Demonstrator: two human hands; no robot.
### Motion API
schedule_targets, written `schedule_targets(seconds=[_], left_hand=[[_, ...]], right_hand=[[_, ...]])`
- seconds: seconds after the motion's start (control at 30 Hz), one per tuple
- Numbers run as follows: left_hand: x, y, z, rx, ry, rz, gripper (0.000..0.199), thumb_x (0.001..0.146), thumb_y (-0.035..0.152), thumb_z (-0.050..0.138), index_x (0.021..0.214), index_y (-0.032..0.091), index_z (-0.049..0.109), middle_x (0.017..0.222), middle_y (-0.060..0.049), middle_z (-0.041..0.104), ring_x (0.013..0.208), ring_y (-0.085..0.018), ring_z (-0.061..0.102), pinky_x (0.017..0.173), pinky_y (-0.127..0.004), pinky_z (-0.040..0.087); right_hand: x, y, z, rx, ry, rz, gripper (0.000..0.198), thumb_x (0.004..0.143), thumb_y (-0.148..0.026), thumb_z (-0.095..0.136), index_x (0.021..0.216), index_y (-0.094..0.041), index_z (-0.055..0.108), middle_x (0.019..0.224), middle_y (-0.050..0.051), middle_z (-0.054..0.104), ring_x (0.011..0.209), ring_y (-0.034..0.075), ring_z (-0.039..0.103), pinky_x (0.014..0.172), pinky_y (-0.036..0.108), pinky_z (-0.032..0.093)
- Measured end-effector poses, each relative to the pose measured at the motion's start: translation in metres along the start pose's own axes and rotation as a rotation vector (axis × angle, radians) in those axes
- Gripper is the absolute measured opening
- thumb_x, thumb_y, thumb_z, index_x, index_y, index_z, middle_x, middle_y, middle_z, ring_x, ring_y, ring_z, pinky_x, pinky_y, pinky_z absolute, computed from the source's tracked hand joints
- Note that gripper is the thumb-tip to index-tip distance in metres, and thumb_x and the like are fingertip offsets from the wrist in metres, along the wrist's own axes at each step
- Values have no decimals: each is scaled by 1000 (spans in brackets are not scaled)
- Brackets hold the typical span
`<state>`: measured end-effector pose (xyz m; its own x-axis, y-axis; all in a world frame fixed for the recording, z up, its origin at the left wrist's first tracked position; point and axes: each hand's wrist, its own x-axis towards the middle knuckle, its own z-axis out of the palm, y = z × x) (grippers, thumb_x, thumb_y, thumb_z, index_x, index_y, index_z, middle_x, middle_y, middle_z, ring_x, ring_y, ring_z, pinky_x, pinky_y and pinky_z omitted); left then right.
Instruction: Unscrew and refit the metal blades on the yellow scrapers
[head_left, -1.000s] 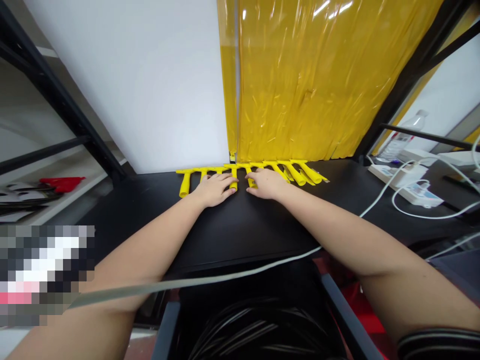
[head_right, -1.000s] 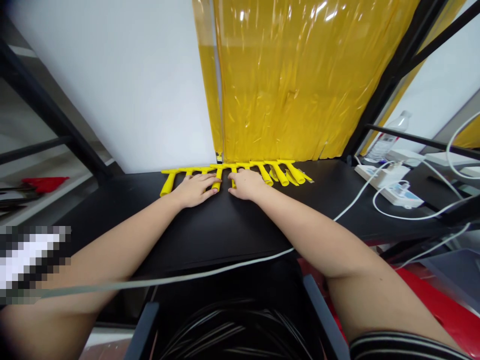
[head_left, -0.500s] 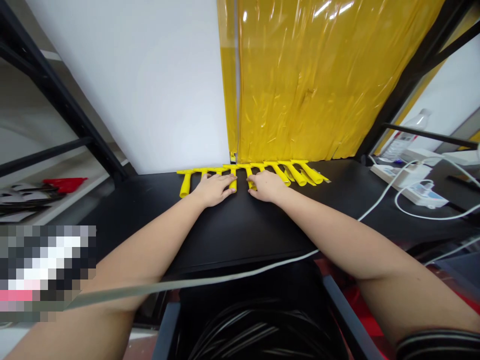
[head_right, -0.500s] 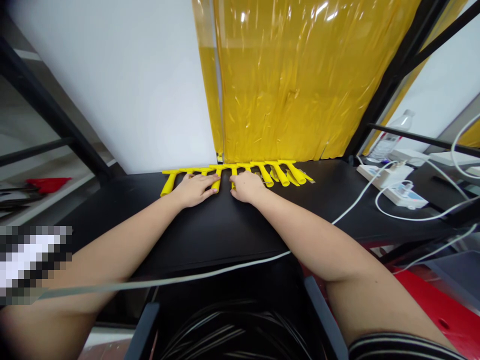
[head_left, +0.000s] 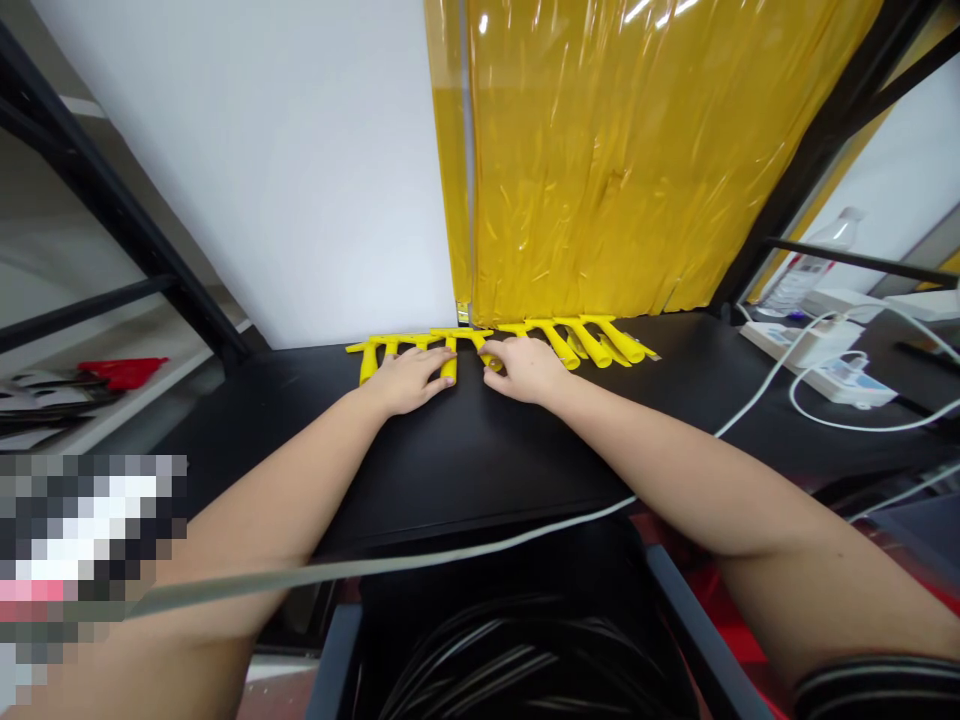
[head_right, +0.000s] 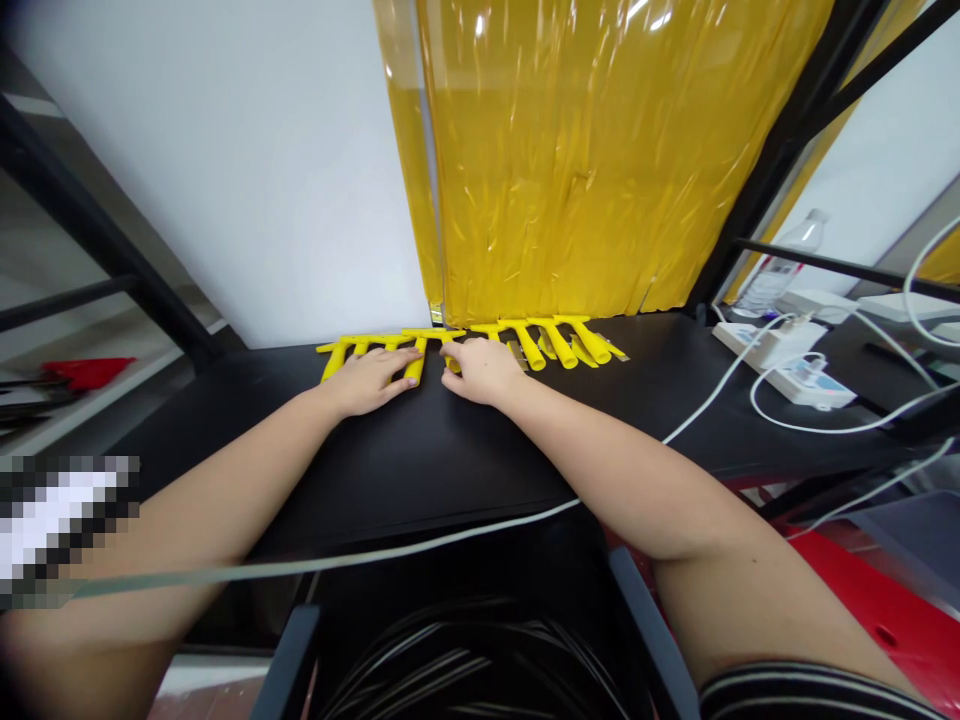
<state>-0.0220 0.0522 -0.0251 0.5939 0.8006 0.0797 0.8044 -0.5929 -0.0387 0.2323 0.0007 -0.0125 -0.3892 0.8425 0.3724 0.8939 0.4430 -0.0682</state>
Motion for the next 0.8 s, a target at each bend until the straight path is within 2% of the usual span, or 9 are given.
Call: schedule_targets(seconds=[0.1,0.17,0.23,0.3,0.4,0.53,0.6,0.7,0.8], left_hand=[[-3,1,-3,-10,-15,-1,65,105,60,38,162,29,41,170,-8,42,149,-36,44,117,-60,38],[-5,4,-6,-10,10,1,65,105,62,39,161,30,44,168,-8,44,151,-36,42,121,-63,31],[-6,8,-9,-19,94,8,63,105,62,39,157,29,50,165,-9,49,153,-36,41,126,-64,23],[-6,14,-10,-101,211,17,61,105,60,38,152,25,56,160,-10,54,152,-34,42,128,-60,22],[-2,27,-10,-510,296,-8,62,105,62,36,144,20,62,151,-13,62,144,-31,52,125,-50,36],[-1,49,-11,-1281,129,-95,63,104,69,36,131,19,64,129,-13,72,125,-26,66,107,-43,54],[-3,59,-14,-1528,120,-155,49,102,62,51,123,20,63,116,-10,72,110,-22,69,98,-39,59],[-8,70,-21,-1738,125,-262,30,89,29,71,114,21,57,96,-3,68,84,-15,68,83,-33,60],[-14,73,-28,-1737,30,-301,47,74,10,68,115,23,49,83,3,59,64,-11,60,64,-27,54]], right_hand=[[-1,5,-6,96,106,29,41,99,-37,56,134,-22,73,117,9,79,104,26,74,94,34,53],[-2,8,-11,160,185,46,39,100,-36,57,131,-21,74,111,8,80,100,24,74,94,32,52],[-5,13,-16,226,267,50,37,100,-36,58,128,-19,75,101,7,80,93,22,74,92,30,53],[-8,16,-21,290,339,9,39,100,-38,57,128,-18,75,98,7,79,88,20,73,90,29,53],[-15,18,-29,321,363,-172,42,101,-42,55,129,-17,75,102,9,77,84,19,70,88,29,54],[-20,12,-32,241,259,-473,37,102,-42,55,125,-24,78,104,10,75,91,21,69,88,32,53],[-21,7,-30,228,197,-574,34,102,-43,56,123,-25,78,100,9,74,94,21,68,88,32,53],[-24,2,-28,298,96,-621,35,101,-44,61,127,-24,72,99,6,73,92,20,68,86,30,52],[-25,7,-28,430,148,-539,39,98,-39,65,134,-24,61,95,2,68,79,16,63,77,29,51]])
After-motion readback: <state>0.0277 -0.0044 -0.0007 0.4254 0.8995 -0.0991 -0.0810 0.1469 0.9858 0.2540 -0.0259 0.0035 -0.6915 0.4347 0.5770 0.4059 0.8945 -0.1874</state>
